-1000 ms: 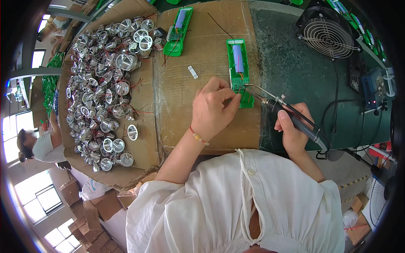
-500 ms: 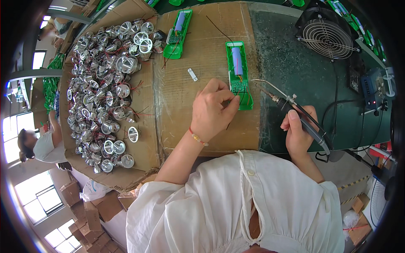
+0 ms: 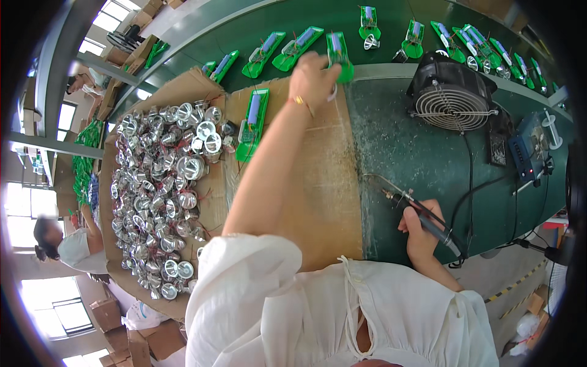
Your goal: Soldering wires to LED circuit boards and assembling them into flashlight housings with reflectors.
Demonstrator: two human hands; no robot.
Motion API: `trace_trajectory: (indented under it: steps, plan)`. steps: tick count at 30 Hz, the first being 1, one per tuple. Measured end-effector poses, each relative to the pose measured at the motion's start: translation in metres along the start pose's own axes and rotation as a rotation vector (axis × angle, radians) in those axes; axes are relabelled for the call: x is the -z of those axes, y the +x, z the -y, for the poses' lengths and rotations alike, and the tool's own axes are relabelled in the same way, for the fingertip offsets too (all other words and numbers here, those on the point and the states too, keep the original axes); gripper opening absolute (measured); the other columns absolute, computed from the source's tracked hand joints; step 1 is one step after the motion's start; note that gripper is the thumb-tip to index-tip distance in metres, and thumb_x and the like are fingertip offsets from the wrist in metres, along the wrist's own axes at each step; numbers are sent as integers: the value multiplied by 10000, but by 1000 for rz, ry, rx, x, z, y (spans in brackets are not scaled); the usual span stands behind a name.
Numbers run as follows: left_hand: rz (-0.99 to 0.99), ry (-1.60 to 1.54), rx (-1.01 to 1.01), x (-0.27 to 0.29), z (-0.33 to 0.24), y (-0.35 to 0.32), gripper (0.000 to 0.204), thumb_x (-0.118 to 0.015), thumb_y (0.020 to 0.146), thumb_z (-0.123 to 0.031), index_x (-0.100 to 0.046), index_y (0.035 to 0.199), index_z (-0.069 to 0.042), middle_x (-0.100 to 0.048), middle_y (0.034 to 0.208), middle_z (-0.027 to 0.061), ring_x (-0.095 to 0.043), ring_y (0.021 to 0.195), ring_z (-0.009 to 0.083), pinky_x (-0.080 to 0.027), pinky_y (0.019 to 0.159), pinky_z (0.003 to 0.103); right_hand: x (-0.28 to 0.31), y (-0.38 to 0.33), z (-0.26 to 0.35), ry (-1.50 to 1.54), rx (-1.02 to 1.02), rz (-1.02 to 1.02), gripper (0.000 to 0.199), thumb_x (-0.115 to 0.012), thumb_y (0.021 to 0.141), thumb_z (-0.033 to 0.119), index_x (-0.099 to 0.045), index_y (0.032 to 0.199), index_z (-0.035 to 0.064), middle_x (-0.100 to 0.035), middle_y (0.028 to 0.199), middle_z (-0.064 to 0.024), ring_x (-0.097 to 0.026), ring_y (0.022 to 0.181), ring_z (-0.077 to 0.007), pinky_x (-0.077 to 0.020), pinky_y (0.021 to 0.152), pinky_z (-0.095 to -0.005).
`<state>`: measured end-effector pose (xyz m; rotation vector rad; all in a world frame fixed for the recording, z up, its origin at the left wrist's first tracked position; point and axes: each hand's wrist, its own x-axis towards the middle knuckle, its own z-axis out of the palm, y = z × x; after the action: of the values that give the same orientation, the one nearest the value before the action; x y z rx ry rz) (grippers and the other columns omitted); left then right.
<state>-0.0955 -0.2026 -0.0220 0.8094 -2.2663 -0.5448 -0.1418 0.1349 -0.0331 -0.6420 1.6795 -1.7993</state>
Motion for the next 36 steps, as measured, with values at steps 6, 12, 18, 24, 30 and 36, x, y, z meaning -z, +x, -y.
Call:
trace_trajectory:
  steps: [6, 12, 18, 24, 30, 36]
  plan:
    - [132, 681, 135, 77, 8, 3, 451, -615, 714, -362, -560, 1095, -125, -479, 1152, 136, -535, 981, 306, -449, 806, 422, 6, 7, -2, 47, -38, -33, 171, -620, 780, 77, -475, 828, -1, -543, 608, -58, -520, 502, -86, -427, 463, -205]
    - [431, 558, 157, 86, -1, -57, 400, -603, 670, -294, -589, 1027, -113, -551, 972, 154, -587, 840, 309, -488, 734, 402, 2, 8, 0, -1, -9, -25, 150, -595, 793, 84, -475, 829, 0, -536, 606, -57, -506, 492, -86, -409, 455, -205]
    - [313, 296, 217, 57, -74, -120, 376, -612, 687, -324, -588, 979, -88, -547, 952, 143, -591, 806, 301, -486, 709, 392, 2, 10, -4, 32, 78, -76, 155, -577, 809, 115, -475, 832, 0, -507, 570, -49, -467, 465, -85, -371, 437, -196]
    - [-407, 155, 310, 111, -29, -159, 210, -658, 676, -126, -579, 859, -59, -550, 761, 60, -507, 606, 189, -444, 565, 316, 0, 6, -7, 22, 87, -70, 171, -587, 805, 124, -477, 836, -3, -510, 574, -50, -469, 465, -85, -370, 435, -194]
    - [-259, 715, 80, 149, 27, -147, 186, -676, 670, -168, -673, 837, -88, -544, 1064, 65, -465, 1016, 288, -379, 849, 378, 0, 0, -5, -13, 99, -32, 178, -591, 803, 125, -480, 845, -7, -515, 582, -52, -476, 471, -87, -378, 438, -196]
    - [-302, -138, 576, 152, -13, -155, 126, -614, 767, -133, -669, 775, -20, -645, 721, 74, -564, 613, 115, -440, 577, 238, 1, -7, -3, -2, 101, -45, 189, -593, 803, 131, -476, 848, -10, -521, 593, -58, -483, 476, -87, -384, 443, -195]
